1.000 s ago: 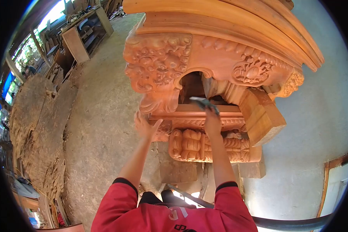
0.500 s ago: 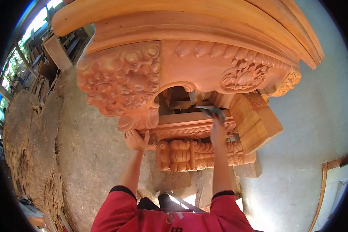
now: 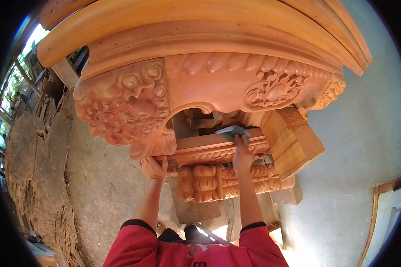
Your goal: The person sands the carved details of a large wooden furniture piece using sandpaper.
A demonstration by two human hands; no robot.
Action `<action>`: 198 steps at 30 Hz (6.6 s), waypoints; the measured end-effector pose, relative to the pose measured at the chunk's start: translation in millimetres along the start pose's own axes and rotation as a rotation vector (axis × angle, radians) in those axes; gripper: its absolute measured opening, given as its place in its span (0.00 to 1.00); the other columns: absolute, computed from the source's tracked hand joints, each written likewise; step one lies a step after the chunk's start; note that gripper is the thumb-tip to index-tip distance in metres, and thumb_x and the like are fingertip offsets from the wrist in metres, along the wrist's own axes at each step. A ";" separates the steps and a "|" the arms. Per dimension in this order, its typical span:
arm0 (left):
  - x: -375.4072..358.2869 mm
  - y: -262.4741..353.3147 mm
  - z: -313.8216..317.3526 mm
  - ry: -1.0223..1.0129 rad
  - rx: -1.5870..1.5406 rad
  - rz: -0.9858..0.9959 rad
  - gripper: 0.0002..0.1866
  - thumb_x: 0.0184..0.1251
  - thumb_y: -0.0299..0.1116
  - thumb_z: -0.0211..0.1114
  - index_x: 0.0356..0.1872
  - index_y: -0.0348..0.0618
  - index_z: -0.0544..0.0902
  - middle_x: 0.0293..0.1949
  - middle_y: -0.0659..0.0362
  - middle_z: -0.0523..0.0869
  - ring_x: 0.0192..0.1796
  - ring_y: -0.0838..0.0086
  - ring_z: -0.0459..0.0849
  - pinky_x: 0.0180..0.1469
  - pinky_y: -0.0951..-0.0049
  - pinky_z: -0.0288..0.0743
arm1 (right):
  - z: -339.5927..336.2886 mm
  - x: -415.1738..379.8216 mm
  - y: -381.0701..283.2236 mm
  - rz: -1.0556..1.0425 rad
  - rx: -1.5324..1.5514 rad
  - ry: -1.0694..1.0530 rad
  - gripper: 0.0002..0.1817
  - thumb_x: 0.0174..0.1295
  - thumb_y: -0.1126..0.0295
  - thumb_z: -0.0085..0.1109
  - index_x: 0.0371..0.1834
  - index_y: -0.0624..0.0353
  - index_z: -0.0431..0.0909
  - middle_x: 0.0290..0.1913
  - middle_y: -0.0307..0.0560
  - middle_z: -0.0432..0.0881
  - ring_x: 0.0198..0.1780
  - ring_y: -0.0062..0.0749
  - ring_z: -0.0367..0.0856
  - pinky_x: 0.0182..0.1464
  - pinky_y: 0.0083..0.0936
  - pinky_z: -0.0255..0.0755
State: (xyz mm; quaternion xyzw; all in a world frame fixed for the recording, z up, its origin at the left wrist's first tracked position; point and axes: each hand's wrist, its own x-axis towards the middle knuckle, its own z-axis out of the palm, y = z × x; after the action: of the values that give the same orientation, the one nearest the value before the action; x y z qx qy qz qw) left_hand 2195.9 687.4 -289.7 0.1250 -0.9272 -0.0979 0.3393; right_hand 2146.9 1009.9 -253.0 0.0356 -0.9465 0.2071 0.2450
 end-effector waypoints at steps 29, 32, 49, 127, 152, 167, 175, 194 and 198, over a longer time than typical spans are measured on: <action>-1.1 0.4 -0.5 -0.094 0.042 -0.059 0.36 0.52 0.61 0.53 0.45 0.32 0.70 0.42 0.42 0.75 0.48 0.48 0.72 0.49 0.53 0.62 | 6.0 0.5 -8.8 0.100 -0.189 0.079 0.24 0.55 0.81 0.47 0.56 0.49 0.71 0.59 0.37 0.73 0.66 0.34 0.64 0.64 0.65 0.33; -0.4 0.6 -1.5 -0.106 0.044 -0.061 0.36 0.52 0.61 0.53 0.45 0.33 0.70 0.42 0.43 0.75 0.48 0.48 0.72 0.50 0.53 0.62 | 5.6 -4.8 -26.5 -0.115 -0.152 -0.120 0.25 0.54 0.77 0.52 0.57 0.45 0.69 0.59 0.30 0.73 0.66 0.29 0.64 0.63 0.69 0.34; 2.7 3.1 -6.5 -0.055 -0.008 -0.044 0.36 0.49 0.60 0.56 0.42 0.30 0.71 0.37 0.43 0.75 0.43 0.48 0.72 0.47 0.54 0.63 | 0.9 -11.7 -30.8 0.194 -0.063 0.045 0.26 0.59 0.75 0.44 0.64 0.49 0.63 0.62 0.37 0.70 0.67 0.30 0.62 0.63 0.66 0.22; 52.5 275.0 -101.0 -0.603 -1.135 0.929 0.37 0.54 0.38 0.62 0.64 0.37 0.59 0.64 0.40 0.60 0.67 0.47 0.56 0.66 0.55 0.52 | -173.5 -24.5 14.8 0.650 0.471 0.615 0.26 0.69 0.58 0.33 0.68 0.56 0.55 0.72 0.55 0.45 0.72 0.50 0.44 0.69 0.37 0.43; 128.4 435.3 -54.0 -0.387 -1.218 1.578 0.53 0.43 0.77 0.49 0.53 0.30 0.74 0.54 0.43 0.75 0.58 0.53 0.73 0.58 0.60 0.66 | -200.8 7.8 73.9 0.722 0.492 0.859 0.20 0.67 0.57 0.42 0.35 0.66 0.74 0.28 0.61 0.76 0.34 0.53 0.76 0.38 0.36 0.67; 128.5 437.8 -49.3 -0.369 -1.222 1.543 0.53 0.44 0.77 0.47 0.52 0.30 0.74 0.54 0.43 0.75 0.58 0.52 0.73 0.58 0.60 0.66 | -167.3 -34.8 107.7 0.873 0.512 0.841 0.24 0.67 0.54 0.41 0.35 0.68 0.76 0.27 0.62 0.77 0.33 0.49 0.78 0.39 0.36 0.68; 129.3 435.2 -48.2 -0.389 -1.250 1.547 0.52 0.46 0.76 0.48 0.52 0.29 0.74 0.53 0.43 0.76 0.58 0.53 0.73 0.57 0.60 0.66 | -213.0 -9.7 79.0 0.857 0.443 0.756 0.22 0.66 0.56 0.44 0.38 0.68 0.76 0.27 0.60 0.78 0.33 0.47 0.78 0.37 0.33 0.68; 127.5 438.7 -48.8 -0.332 -1.298 1.533 0.51 0.44 0.76 0.52 0.48 0.29 0.77 0.49 0.43 0.79 0.54 0.54 0.77 0.53 0.62 0.71 | -151.0 -57.5 104.4 0.965 0.721 0.864 0.24 0.63 0.52 0.51 0.38 0.67 0.79 0.29 0.40 0.78 0.32 0.22 0.72 0.36 0.21 0.67; 127.6 439.3 -48.6 -0.338 -1.308 1.528 0.51 0.43 0.75 0.52 0.48 0.29 0.77 0.49 0.43 0.79 0.53 0.54 0.77 0.53 0.62 0.72 | -136.6 -59.5 113.3 1.048 1.094 1.033 0.25 0.63 0.52 0.52 0.42 0.69 0.77 0.33 0.38 0.77 0.35 0.21 0.72 0.38 0.20 0.67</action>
State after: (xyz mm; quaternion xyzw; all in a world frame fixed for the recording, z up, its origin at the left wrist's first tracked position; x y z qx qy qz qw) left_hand 2060.8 1061.7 -59.0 -0.7257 -0.5597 -0.3587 0.1774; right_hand 2241.3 1167.0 -215.4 -0.3844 -0.3842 0.7013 0.4613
